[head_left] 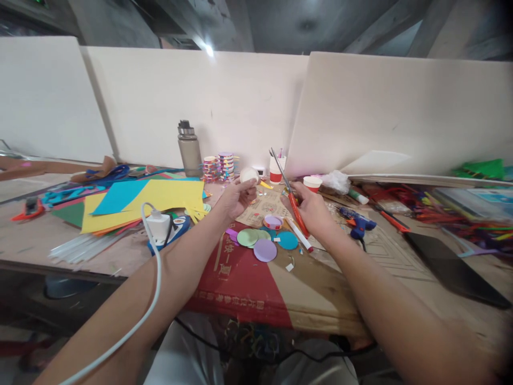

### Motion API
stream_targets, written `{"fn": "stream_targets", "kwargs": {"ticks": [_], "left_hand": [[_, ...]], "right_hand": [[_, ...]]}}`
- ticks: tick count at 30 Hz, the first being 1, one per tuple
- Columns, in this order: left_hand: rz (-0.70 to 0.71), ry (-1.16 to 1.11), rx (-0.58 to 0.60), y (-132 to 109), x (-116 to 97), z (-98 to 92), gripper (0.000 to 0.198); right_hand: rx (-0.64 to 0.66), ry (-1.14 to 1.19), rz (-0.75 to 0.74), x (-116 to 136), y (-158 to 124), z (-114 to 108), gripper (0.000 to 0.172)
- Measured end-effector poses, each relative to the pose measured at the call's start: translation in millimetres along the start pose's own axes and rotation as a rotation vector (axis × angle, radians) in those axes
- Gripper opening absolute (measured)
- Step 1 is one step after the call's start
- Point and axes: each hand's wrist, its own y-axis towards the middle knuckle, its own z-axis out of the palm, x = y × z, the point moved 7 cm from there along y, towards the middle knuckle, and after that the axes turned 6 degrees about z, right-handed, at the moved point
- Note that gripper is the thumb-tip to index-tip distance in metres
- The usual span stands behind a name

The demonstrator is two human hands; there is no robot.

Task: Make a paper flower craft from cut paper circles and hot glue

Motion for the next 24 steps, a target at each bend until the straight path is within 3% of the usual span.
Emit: {"fn": "stream_targets", "kwargs": {"ticks": [5,13,17,24], "left_hand": [[-0.037,-0.128,0.051,-3.5,-1.1,6.3,0.018],[-0.049,-0.194,-0.054,-6.1,-2.4,8.0,0.007],[-0.03,-0.173,-0.16,-7.4,-4.9,5.6,0.008],[0.074,-0.092,-0.202,-6.7,-8.2,1.0,0.017]], "right_hand": [[0.037,0.001,0.063,1.3,-1.4,3.2,0.046],[0.054,-0.12,-0.03,9.1,-5.1,7.3,0.045],[0.104,-0.137,-0.015,6.7,-5.8,12.1,0.047],[0.117,-0.338,-0.045,5.4,-7.6,17.8,0.045]]}}
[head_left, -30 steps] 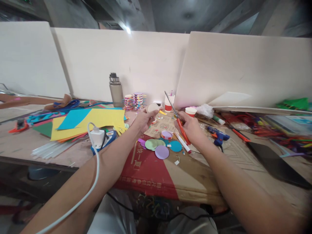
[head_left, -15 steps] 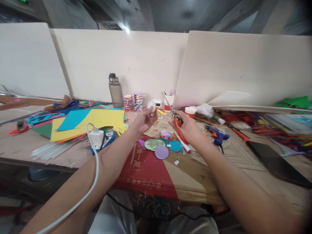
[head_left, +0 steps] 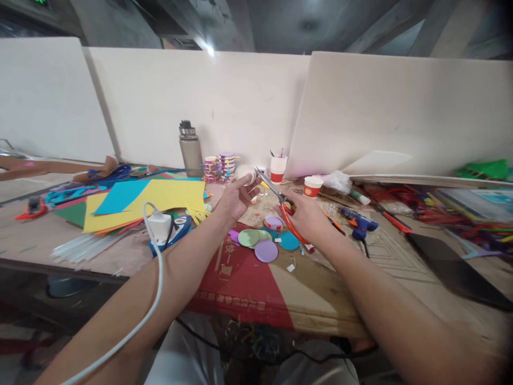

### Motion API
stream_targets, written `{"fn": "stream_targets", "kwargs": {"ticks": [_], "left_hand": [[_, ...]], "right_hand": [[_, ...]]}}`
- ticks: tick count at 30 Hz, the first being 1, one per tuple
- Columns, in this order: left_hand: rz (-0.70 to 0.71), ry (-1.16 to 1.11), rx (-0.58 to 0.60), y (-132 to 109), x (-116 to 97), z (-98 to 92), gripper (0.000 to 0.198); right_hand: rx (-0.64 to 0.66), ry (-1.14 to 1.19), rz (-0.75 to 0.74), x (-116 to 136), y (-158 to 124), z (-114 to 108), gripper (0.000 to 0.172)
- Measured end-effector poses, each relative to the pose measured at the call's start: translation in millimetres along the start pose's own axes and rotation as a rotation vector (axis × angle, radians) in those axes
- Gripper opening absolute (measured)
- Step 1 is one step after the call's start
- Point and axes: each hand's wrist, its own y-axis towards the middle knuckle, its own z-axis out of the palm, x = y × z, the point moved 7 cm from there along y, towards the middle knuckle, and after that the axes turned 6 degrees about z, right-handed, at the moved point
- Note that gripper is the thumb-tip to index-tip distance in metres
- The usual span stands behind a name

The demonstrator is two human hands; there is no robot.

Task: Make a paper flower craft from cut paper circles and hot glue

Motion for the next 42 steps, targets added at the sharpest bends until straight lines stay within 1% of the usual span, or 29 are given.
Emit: {"fn": "stream_targets", "kwargs": {"ticks": [4,10,13,17,22,28,42], "left_hand": [[0.058,0.018,-0.059,5.7,-2.3,-8.1,0.027],[0.122,0.026,-0.002,7.3,-6.6,-3.9,0.034],[0.111,0.042,0.019,5.5,-5.1,-2.0,0.035],[0.106,0.038,0.036,3.2,-2.7,-0.2,0.035],[0.103,0.047,0.012,0.7,-1.2,-0.3,0.034],[0.105,0.036,0.016,-0.2,-0.9,-0.3,0.032],[0.104,0.063,0.011,2.6,2.2,-6.1,0.037]], "right_hand": [[0.017,-0.144,0.045,-1.7,0.2,1.0,0.046],[0.035,-0.23,0.045,1.6,0.8,0.7,0.047],[0.051,-0.238,0.048,2.3,0.5,1.0,0.048],[0.042,-0.259,0.058,1.5,-0.3,-0.2,0.045],[0.025,-0.3,0.066,1.2,-0.1,-1.5,0.046],[0.03,-0.328,0.063,3.2,0.3,-2.6,0.046],[0.051,-0.327,0.064,3.2,0.8,-2.7,0.044]]}}
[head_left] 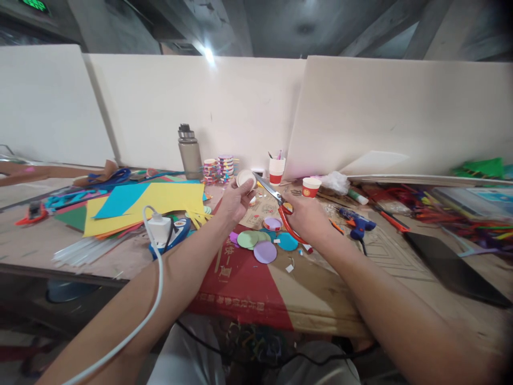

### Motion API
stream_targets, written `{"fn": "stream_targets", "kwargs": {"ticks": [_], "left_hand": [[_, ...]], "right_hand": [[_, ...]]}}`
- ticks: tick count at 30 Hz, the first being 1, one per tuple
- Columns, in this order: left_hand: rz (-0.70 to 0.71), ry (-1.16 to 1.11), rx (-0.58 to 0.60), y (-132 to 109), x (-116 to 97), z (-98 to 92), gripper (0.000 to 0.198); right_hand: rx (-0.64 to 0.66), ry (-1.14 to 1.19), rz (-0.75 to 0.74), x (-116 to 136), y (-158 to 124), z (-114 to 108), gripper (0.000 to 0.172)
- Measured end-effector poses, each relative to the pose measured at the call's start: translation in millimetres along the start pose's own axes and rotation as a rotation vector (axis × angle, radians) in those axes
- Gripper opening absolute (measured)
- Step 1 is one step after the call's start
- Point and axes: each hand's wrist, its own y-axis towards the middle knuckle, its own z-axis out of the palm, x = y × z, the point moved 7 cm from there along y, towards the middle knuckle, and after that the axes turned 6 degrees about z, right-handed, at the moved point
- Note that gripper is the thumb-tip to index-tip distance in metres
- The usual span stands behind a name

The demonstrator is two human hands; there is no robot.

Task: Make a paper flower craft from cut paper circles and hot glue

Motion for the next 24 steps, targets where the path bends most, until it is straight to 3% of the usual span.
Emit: {"fn": "stream_targets", "kwargs": {"ticks": [18,24], "left_hand": [[-0.016,-0.039,0.016,4.2,2.0,0.4,0.041],[-0.02,-0.025,0.026,5.8,-2.3,0.0,0.039]], "right_hand": [[0.007,-0.045,-0.002,-2.5,-0.7,-3.8,0.04],[0.0,0.08,0.048,-10.4,3.7,-0.9,0.04]]}}
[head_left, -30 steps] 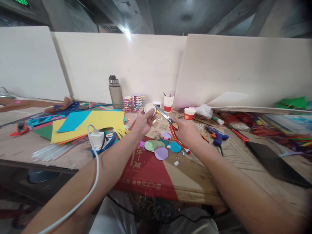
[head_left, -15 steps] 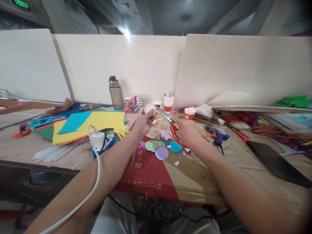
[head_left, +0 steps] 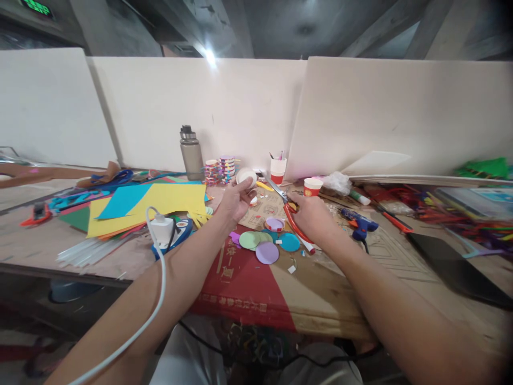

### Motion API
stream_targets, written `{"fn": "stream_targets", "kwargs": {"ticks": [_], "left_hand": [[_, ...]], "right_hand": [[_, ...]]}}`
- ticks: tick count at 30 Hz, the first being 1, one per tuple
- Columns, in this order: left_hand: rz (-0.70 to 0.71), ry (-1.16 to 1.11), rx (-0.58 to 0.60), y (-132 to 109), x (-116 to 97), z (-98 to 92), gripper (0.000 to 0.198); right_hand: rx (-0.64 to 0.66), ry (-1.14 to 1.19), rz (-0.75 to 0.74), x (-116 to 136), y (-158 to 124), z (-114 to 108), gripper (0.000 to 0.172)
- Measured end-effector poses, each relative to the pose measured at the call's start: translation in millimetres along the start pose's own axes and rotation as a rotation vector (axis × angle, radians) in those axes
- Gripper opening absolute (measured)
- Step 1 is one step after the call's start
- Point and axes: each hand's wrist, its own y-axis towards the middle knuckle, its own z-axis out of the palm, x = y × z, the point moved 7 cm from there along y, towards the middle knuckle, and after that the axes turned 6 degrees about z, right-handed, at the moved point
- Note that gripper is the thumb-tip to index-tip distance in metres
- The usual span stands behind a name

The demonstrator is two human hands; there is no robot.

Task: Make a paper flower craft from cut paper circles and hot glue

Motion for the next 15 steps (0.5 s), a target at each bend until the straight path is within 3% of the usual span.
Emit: {"fn": "stream_targets", "kwargs": {"ticks": [4,9,15], "left_hand": [[-0.007,0.019,-0.017,0.6,-0.1,-2.8,0.042],[-0.029,0.033,-0.062,1.1,1.5,-5.7,0.035],[-0.043,0.014,-0.065,0.0,1.5,-5.5,0.028]], "right_hand": [[-0.02,0.213,0.03,-8.3,3.5,3.2,0.047],[-0.082,0.398,-0.065,-6.6,3.8,-0.1,0.046],[-0.042,0.16,-0.057,0.4,-0.3,1.3,0.048]]}}
